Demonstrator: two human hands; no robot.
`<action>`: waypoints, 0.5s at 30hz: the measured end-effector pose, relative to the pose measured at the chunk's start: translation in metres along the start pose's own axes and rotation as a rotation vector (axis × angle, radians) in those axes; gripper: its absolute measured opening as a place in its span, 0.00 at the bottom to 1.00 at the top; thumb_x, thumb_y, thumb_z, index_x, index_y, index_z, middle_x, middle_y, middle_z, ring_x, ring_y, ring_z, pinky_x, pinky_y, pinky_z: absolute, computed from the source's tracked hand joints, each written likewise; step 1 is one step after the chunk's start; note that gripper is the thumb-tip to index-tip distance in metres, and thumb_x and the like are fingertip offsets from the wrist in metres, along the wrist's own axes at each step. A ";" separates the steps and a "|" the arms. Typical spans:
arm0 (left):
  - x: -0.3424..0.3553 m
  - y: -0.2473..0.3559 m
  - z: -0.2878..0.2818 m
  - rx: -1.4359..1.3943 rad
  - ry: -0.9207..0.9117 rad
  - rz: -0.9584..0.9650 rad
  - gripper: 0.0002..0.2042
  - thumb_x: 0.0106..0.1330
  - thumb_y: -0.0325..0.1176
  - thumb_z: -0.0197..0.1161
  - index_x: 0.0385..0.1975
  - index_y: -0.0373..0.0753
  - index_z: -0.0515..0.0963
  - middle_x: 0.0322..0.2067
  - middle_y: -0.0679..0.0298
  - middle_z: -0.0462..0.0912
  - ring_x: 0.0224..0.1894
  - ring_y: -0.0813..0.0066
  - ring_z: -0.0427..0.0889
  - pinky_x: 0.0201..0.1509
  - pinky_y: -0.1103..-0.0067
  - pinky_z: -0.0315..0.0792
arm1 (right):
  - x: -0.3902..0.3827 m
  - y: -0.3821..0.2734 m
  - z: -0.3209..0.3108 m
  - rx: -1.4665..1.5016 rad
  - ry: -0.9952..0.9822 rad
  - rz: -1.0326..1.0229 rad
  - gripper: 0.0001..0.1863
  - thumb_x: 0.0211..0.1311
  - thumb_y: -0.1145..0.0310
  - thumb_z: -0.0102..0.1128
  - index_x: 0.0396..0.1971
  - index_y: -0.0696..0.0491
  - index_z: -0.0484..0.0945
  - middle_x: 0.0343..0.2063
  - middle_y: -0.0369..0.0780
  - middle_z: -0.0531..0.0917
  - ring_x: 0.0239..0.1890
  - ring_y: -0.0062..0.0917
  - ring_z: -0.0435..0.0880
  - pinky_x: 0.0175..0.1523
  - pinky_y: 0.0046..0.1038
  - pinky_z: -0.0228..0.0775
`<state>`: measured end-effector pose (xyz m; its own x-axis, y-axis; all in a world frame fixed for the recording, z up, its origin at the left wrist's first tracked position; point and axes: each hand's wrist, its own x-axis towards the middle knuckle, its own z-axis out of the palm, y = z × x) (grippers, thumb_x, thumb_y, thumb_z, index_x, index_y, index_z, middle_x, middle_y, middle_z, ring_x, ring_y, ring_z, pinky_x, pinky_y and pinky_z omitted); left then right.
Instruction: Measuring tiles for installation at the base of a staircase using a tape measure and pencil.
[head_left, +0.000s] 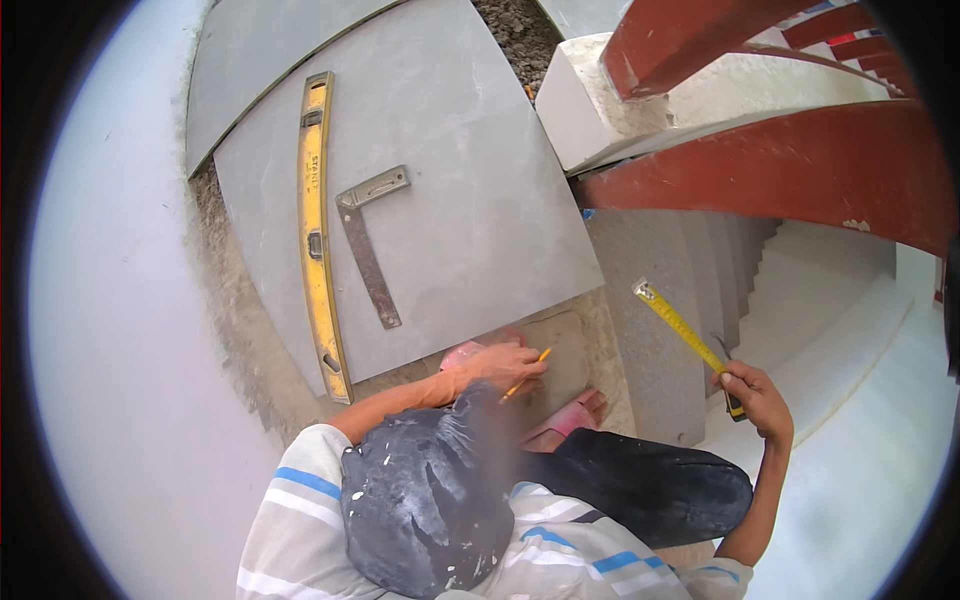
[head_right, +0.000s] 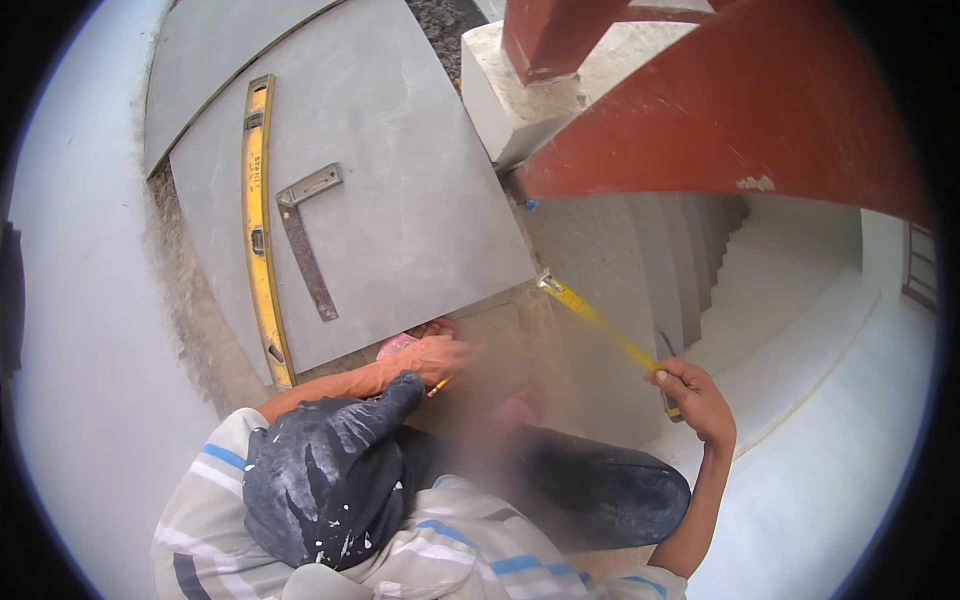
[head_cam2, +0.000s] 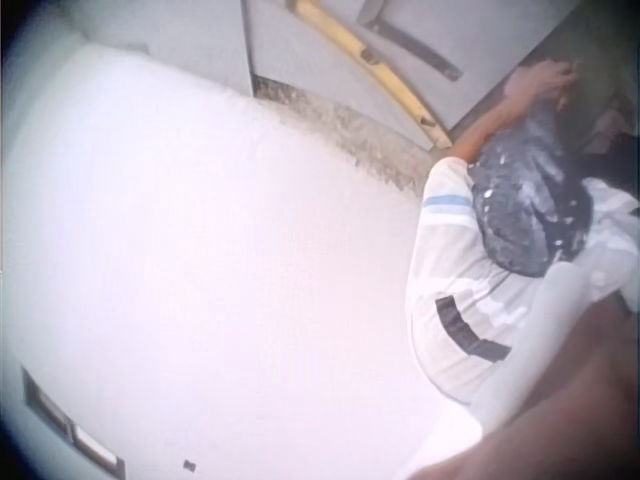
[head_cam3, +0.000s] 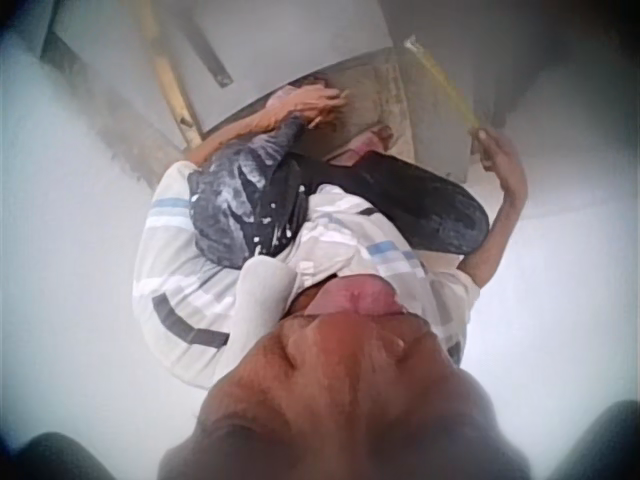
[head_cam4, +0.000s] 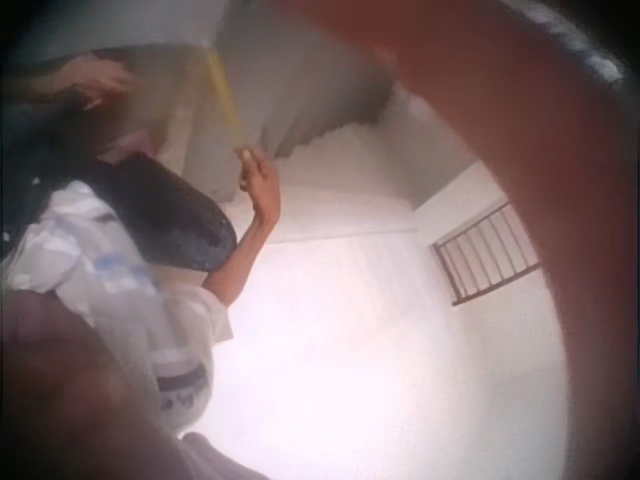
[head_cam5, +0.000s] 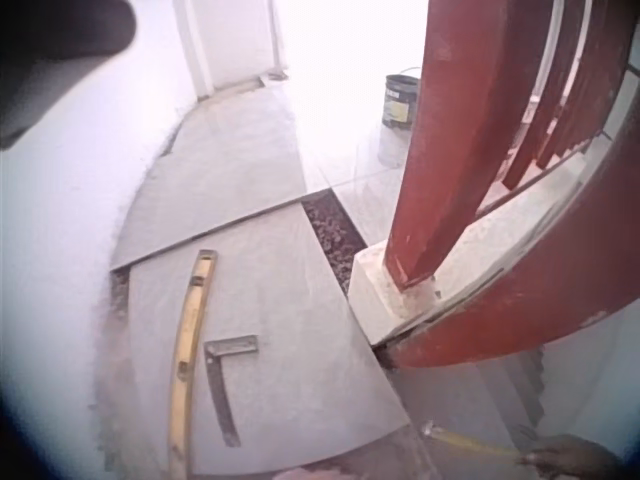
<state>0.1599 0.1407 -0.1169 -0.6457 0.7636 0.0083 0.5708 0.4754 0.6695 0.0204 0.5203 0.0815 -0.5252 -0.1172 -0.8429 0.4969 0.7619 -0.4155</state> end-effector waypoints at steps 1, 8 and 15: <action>0.002 0.001 -0.004 -0.011 -0.010 0.006 0.11 0.67 0.39 0.58 0.40 0.38 0.74 0.38 0.62 0.74 0.40 0.66 0.75 0.41 0.71 0.69 | 0.000 0.004 0.000 0.002 0.005 0.006 0.11 0.70 0.64 0.54 0.37 0.54 0.83 0.26 0.30 0.76 0.30 0.15 0.72 0.38 0.20 0.64; 0.004 0.006 -0.012 -0.180 -0.014 -0.092 0.10 0.66 0.37 0.59 0.39 0.38 0.74 0.36 0.60 0.73 0.40 0.64 0.75 0.42 0.70 0.69 | -0.003 0.021 -0.003 0.123 -0.048 0.029 0.13 0.70 0.62 0.54 0.39 0.55 0.83 0.30 0.32 0.79 0.38 0.18 0.74 0.49 0.22 0.65; 0.007 0.000 -0.003 0.093 0.110 -0.020 0.11 0.64 0.36 0.61 0.40 0.38 0.72 0.34 0.59 0.73 0.36 0.60 0.76 0.39 0.68 0.69 | 0.014 0.030 -0.003 0.148 -0.098 0.043 0.13 0.70 0.61 0.54 0.36 0.55 0.82 0.29 0.32 0.79 0.37 0.18 0.75 0.48 0.23 0.66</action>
<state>0.1533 0.1447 -0.1147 -0.7065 0.7031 0.0803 0.5981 0.5326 0.5988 0.0260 0.5433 0.0586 -0.4346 -0.1537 -0.8874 0.6174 0.6665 -0.4178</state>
